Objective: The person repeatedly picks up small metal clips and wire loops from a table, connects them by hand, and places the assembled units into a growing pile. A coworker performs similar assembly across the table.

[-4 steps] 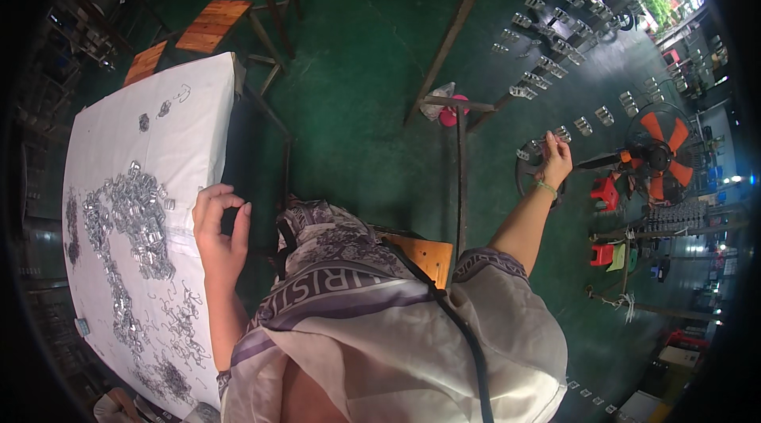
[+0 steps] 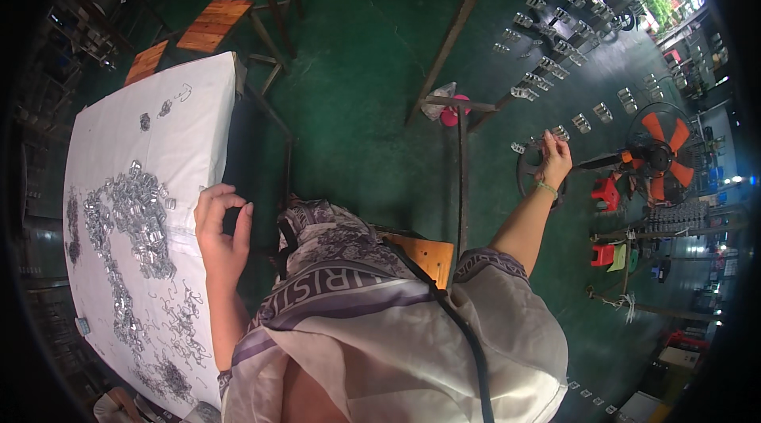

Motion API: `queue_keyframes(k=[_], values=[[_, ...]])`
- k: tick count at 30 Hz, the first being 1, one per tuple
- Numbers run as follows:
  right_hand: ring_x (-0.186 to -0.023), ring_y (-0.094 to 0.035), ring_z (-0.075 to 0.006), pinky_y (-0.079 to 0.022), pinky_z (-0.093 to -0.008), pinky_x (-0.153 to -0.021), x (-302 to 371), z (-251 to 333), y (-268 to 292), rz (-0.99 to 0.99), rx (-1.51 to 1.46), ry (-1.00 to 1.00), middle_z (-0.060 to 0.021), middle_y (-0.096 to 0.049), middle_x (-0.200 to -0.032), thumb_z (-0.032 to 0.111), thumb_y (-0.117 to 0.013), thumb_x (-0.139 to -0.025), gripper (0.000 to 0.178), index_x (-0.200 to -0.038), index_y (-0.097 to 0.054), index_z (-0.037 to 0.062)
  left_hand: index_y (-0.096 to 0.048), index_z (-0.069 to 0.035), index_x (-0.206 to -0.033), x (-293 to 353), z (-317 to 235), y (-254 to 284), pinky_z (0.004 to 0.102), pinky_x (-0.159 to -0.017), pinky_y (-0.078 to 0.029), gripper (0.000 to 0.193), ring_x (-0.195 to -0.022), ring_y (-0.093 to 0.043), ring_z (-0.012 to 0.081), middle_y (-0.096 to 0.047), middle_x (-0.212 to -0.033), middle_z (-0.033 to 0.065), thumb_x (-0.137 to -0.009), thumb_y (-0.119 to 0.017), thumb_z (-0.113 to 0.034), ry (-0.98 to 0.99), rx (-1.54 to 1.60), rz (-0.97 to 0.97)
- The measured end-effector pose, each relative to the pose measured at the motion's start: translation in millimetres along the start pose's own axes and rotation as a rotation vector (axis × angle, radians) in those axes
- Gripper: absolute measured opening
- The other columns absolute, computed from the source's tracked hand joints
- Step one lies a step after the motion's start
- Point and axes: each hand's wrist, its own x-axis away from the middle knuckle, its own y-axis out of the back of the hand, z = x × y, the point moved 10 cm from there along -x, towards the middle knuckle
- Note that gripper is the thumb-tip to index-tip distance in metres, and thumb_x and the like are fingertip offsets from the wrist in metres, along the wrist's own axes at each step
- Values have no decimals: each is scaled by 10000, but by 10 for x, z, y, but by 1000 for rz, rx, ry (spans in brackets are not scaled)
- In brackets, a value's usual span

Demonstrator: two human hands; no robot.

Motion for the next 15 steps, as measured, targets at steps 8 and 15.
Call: queue_keyframes(k=[8,15], values=[[-743,-607,-108,-441,-190,-623,-49,-73,-5,17,48,-56,-41,-637,-838,22,-717,-735,187,-893,-616,25,-569,-27,-807,8,-4,-2,329,-801,-393,139,-882,-538,278,-574,-961,119,-711,-659,17,7,-16,3],[-822,-610,-145,-487,-235,-720,51,-103,34,-8,-4,-22,-79,-618,-965,-13,-713,-722,401,-1082,-538,4,-568,-26,-808,20,0,-7,329,-801,-394,142,-886,-540,279,-575,-960,121,-709,-659,19,2,-20,1]])
